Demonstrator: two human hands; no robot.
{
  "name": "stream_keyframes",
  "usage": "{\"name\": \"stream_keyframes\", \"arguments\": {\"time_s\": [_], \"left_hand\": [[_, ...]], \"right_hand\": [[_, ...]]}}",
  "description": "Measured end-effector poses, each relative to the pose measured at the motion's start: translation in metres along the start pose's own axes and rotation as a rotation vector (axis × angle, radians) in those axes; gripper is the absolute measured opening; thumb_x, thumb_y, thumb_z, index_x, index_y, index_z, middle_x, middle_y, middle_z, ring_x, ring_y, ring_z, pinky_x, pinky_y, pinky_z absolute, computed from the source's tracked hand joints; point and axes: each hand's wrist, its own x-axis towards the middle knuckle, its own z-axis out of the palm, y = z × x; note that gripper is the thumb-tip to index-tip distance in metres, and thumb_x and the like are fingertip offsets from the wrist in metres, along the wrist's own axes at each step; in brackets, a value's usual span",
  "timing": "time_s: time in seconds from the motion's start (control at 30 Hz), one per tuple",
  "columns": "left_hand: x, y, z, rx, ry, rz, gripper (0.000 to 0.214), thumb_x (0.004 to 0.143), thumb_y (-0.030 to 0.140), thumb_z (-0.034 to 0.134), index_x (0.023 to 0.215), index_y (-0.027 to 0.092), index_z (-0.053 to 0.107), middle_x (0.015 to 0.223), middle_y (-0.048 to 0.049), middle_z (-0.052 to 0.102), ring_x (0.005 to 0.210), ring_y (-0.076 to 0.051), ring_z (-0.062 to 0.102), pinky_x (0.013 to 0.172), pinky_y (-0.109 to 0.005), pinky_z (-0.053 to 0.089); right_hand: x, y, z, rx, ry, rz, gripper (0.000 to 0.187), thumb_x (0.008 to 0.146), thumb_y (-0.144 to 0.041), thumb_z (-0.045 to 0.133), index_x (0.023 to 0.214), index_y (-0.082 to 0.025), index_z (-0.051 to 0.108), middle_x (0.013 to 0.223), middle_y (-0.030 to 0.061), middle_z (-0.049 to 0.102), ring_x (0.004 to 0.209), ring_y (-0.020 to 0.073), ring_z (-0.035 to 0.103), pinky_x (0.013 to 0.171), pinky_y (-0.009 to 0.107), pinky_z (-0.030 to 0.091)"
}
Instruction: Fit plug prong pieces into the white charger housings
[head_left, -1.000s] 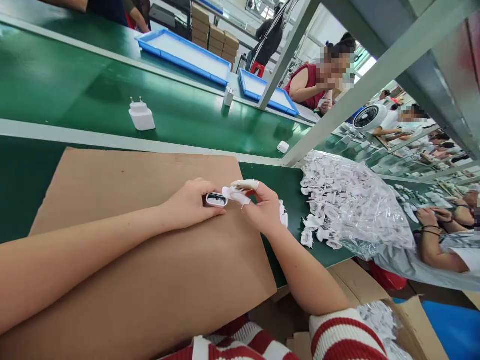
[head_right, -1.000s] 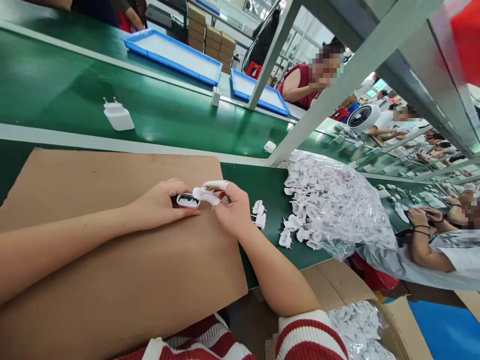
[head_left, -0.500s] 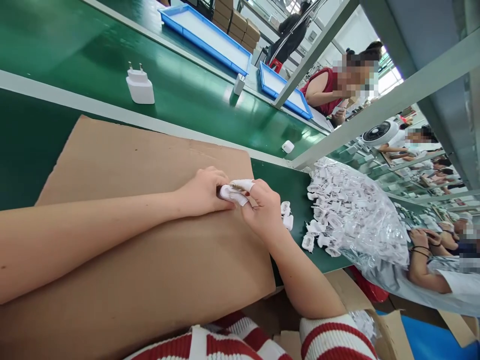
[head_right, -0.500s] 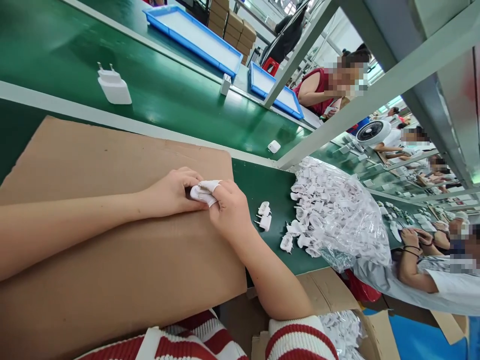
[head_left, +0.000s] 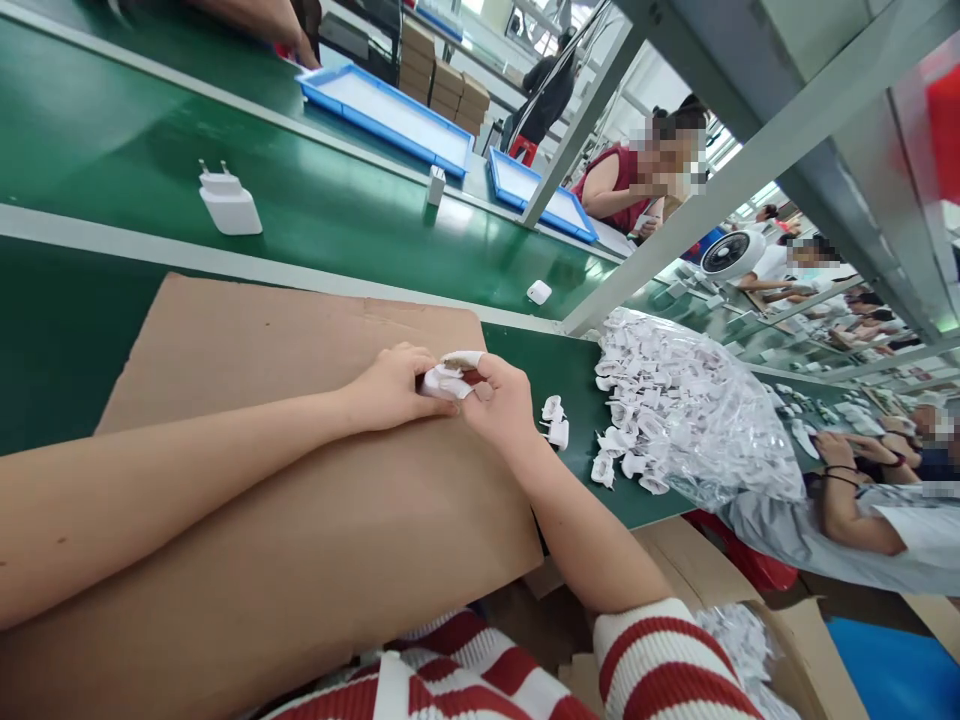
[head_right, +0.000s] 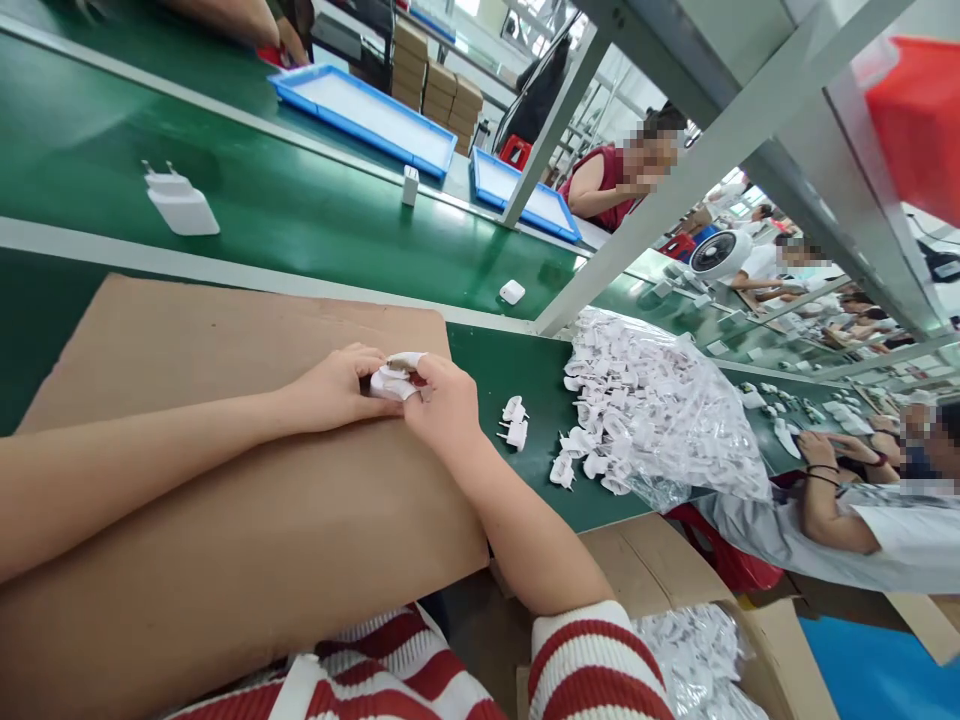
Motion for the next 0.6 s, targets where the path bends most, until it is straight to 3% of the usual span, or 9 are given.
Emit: {"name": "stream_keyframes", "arguments": {"time_s": [0.1,0.2,0.27,0.37,0.43,0.5,0.57,0.6], "left_hand": [[-0.001,0.005,-0.003,-0.205,-0.028,-0.076,0.046,0.072,0.060,0.078,0.086,0.018,0.071,0.087,-0.0043,0.066,0.090,-0.024,0.059,0.082,-0.034,0.045],[-0.003,0.018,-0.010,-0.723,-0.021,-0.228,0.051,0.080,0.058,0.075,0.113,0.019,0.067,0.103,-0.0052,0.069,0.091,-0.020,0.061,0.078,-0.029,0.047],[-0.004,0.029,-0.018,-1.018,-0.010,-0.307,0.047,0.087,0.055,0.070,0.117,0.020,0.065,0.104,-0.0060,0.068,0.090,-0.017,0.061,0.075,-0.026,0.048],[-0.006,0.041,-0.033,-1.282,-0.060,-0.415,0.037,0.095,0.051,0.061,0.113,0.018,0.067,0.093,-0.0070,0.066,0.077,-0.014,0.059,0.065,-0.023,0.046],[-0.007,0.045,-0.041,-1.396,-0.100,-0.462,0.036,0.099,0.049,0.055,0.110,0.017,0.068,0.088,-0.0071,0.064,0.070,-0.012,0.055,0.062,-0.023,0.045],[-0.007,0.046,-0.045,-1.472,-0.106,-0.483,0.037,0.100,0.049,0.052,0.104,0.016,0.067,0.086,-0.0069,0.062,0.067,-0.011,0.053,0.060,-0.023,0.045],[-0.008,0.047,-0.046,-1.510,-0.083,-0.504,0.036,0.101,0.048,0.051,0.100,0.016,0.066,0.087,-0.0071,0.062,0.068,-0.011,0.053,0.060,-0.023,0.045],[-0.008,0.047,-0.046,-1.518,-0.070,-0.515,0.036,0.102,0.048,0.049,0.098,0.016,0.066,0.088,-0.0073,0.062,0.068,-0.012,0.053,0.060,-0.024,0.045]], "right_hand": [[-0.001,0.010,0.006,0.253,0.048,0.095,0.049,0.082,-0.027,0.069,0.131,-0.026,0.062,0.110,0.0027,0.074,0.094,0.0169,0.069,0.094,0.032,0.054],[0.005,0.017,0.004,0.415,0.138,0.169,0.058,0.088,-0.041,0.064,0.143,-0.025,0.052,0.125,0.0079,0.070,0.103,0.0185,0.068,0.092,0.034,0.056],[0.008,0.020,-0.005,0.360,0.198,0.211,0.055,0.092,-0.045,0.058,0.142,-0.024,0.052,0.130,0.0107,0.067,0.105,0.0203,0.067,0.090,0.036,0.056],[0.006,0.022,-0.030,-0.049,0.158,0.225,0.052,0.091,-0.044,0.058,0.138,-0.023,0.057,0.132,0.0135,0.063,0.115,0.0269,0.061,0.097,0.044,0.052],[0.000,0.022,-0.049,-0.446,0.025,0.241,0.058,0.087,-0.045,0.064,0.141,-0.022,0.056,0.140,0.0160,0.057,0.129,0.0352,0.051,0.105,0.053,0.044],[-0.006,0.024,-0.068,-0.748,-0.140,0.344,0.075,0.078,-0.049,0.074,0.144,-0.022,0.052,0.149,0.0182,0.048,0.138,0.0437,0.041,0.105,0.060,0.040],[-0.011,0.028,-0.081,-0.887,-0.282,0.499,0.082,0.072,-0.047,0.080,0.144,-0.021,0.051,0.149,0.0194,0.047,0.134,0.0455,0.044,0.098,0.056,0.046],[-0.011,0.031,-0.086,-0.900,-0.336,0.567,0.078,0.073,-0.042,0.080,0.142,-0.021,0.052,0.146,0.0190,0.049,0.128,0.0425,0.051,0.092,0.051,0.049]]}}
